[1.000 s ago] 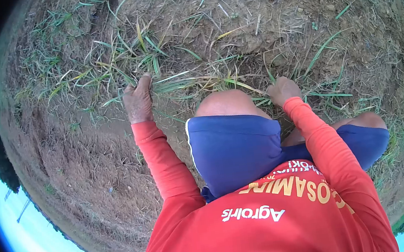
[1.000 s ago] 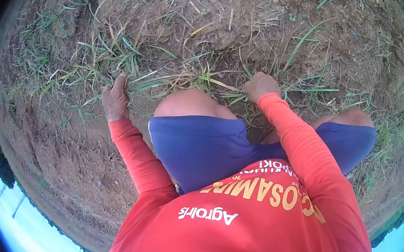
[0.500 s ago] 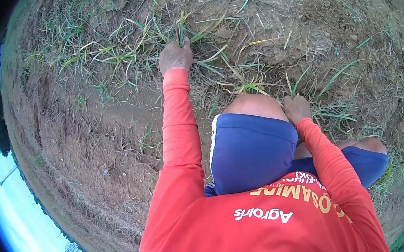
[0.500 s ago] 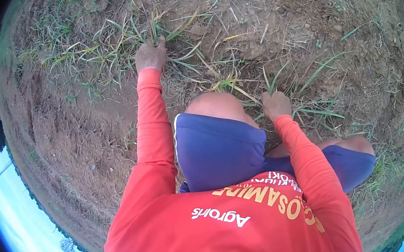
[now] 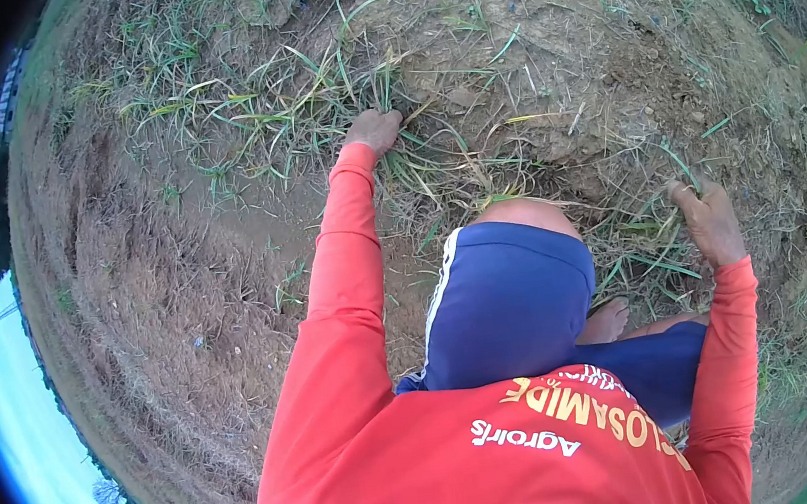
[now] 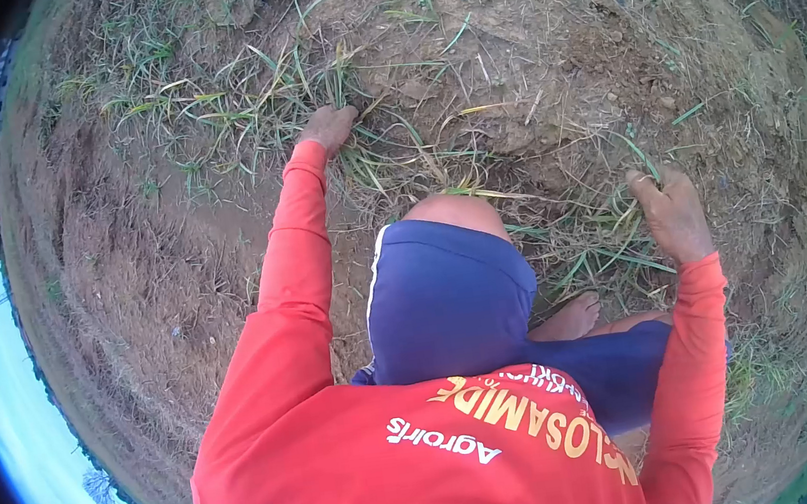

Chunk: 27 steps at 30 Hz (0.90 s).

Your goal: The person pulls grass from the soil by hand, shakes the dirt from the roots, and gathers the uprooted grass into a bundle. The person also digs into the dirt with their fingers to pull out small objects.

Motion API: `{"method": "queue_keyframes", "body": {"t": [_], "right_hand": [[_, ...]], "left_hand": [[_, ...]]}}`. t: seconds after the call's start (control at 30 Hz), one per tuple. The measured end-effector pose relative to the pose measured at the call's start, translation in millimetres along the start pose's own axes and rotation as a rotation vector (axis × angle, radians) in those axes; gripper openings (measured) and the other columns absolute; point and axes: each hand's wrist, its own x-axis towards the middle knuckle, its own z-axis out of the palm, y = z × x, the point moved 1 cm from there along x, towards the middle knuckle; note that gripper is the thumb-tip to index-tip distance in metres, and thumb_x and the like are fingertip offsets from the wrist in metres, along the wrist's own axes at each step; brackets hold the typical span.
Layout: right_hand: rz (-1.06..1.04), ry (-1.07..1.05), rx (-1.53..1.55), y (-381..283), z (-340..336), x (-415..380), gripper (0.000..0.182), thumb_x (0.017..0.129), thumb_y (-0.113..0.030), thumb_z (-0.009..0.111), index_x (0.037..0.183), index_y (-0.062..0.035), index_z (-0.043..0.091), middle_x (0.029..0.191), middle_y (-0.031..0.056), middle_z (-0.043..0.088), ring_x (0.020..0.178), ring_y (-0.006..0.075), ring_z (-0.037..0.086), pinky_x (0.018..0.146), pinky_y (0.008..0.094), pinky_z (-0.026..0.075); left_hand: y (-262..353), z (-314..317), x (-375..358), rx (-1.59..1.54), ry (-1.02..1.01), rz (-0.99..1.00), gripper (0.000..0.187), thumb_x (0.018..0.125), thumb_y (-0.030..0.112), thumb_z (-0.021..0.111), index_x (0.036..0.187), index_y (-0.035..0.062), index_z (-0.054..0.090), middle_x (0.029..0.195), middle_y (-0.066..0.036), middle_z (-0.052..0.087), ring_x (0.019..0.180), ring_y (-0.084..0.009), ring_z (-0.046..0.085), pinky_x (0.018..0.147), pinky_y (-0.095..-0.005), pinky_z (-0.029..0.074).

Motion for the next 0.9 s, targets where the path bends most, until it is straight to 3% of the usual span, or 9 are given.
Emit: {"method": "queue_keyframes", "body": {"t": [0.1,0.13,0.27,0.4,0.63,0.77,0.8,0.9], "right_hand": [[-0.023,-0.036,-0.031,11.2,-14.9,4.0,0.041,0.095,-0.036,0.062,0.084,0.0035,0.063,0.065,0.0063,0.051,0.066,0.0156,0.045,0.064,0.0378,0.041],[-0.022,-0.052,-0.039,15.9,-17.9,7.1,0.042,0.095,-0.036,0.062,0.083,0.0036,0.062,0.064,0.0062,0.05,0.065,0.015,0.044,0.063,0.0376,0.04],[-0.05,-0.128,-0.218,11.8,-34.6,13.7,0.044,0.096,-0.037,0.062,0.079,0.0034,0.059,0.063,0.0061,0.046,0.065,0.0148,0.041,0.061,0.0386,0.039],[-0.041,-0.149,-0.209,4.0,-43.7,12.3,0.046,0.097,-0.037,0.061,0.075,0.0029,0.055,0.062,0.0061,0.045,0.064,0.0158,0.04,0.06,0.0408,0.038],[-0.015,-0.077,-0.081,34.0,-44.2,15.3,0.046,0.096,-0.039,0.062,0.079,0.0041,0.057,0.061,0.007,0.044,0.063,0.0158,0.039,0.061,0.0412,0.038],[0.008,-0.093,-0.02,50.9,-41.1,26.2,0.048,0.096,-0.039,0.062,0.077,0.0043,0.057,0.06,0.0073,0.043,0.062,0.0163,0.038,0.061,0.0419,0.038],[0.001,-0.115,-0.045,53.6,-39.7,29.8,0.048,0.096,-0.039,0.062,0.077,0.0044,0.058,0.06,0.0071,0.043,0.062,0.0162,0.039,0.061,0.0415,0.038],[-0.015,-0.133,-0.092,58.9,-43.3,38.7,0.047,0.096,-0.039,0.062,0.078,0.0042,0.058,0.06,0.0061,0.043,0.062,0.0158,0.039,0.06,0.0404,0.039]], "left_hand": [[-35.8,27.6,12.7,-0.188,0.025,0.01,0.051,0.093,0.044,0.056,0.122,0.0033,0.068,0.12,-0.031,0.067,0.109,-0.0452,0.066,0.09,-0.0466,0.052],[-63.5,53.2,34.6,-0.067,0.084,0.156,0.049,0.093,0.046,0.056,0.11,0.0017,0.07,0.106,-0.033,0.068,0.098,-0.047,0.066,0.085,-0.0484,0.052],[-43.4,61.2,5.8,-0.212,0.237,-0.054,0.054,0.094,0.05,0.057,0.099,-0.0029,0.07,0.1,-0.033,0.068,0.097,-0.0489,0.066,0.089,-0.0528,0.051],[-42.1,61.6,-4.9,-0.228,0.283,0.008,0.055,0.094,0.049,0.058,0.088,-0.0033,0.071,0.094,-0.033,0.068,0.092,-0.0492,0.066,0.086,-0.0536,0.051],[-28.1,40.9,-28.7,-0.234,0.27,-0.015,0.056,0.091,0.051,0.061,0.085,-0.0043,0.071,0.084,-0.033,0.067,0.085,-0.0492,0.066,0.082,-0.0511,0.051],[-12.1,12.2,-62.0,-0.298,0.152,-0.119,0.054,0.09,0.051,0.065,0.089,-0.0024,0.072,0.077,-0.028,0.066,0.077,-0.042,0.067,0.076,-0.0466,0.05],[-11.4,15.0,-67.8,-0.348,0.223,-0.049,0.048,0.091,0.046,0.067,0.092,-0.001,0.074,0.072,-0.021,0.065,0.07,-0.0325,0.064,0.072,-0.0449,0.049],[-7.8,-12.3,-91.0,-0.424,0.275,-0.007,0.039,0.093,0.04,0.069,0.093,0.0009,0.076,0.072,-0.011,0.067,0.069,-0.0194,0.061,0.07,-0.0391,0.048]]}}
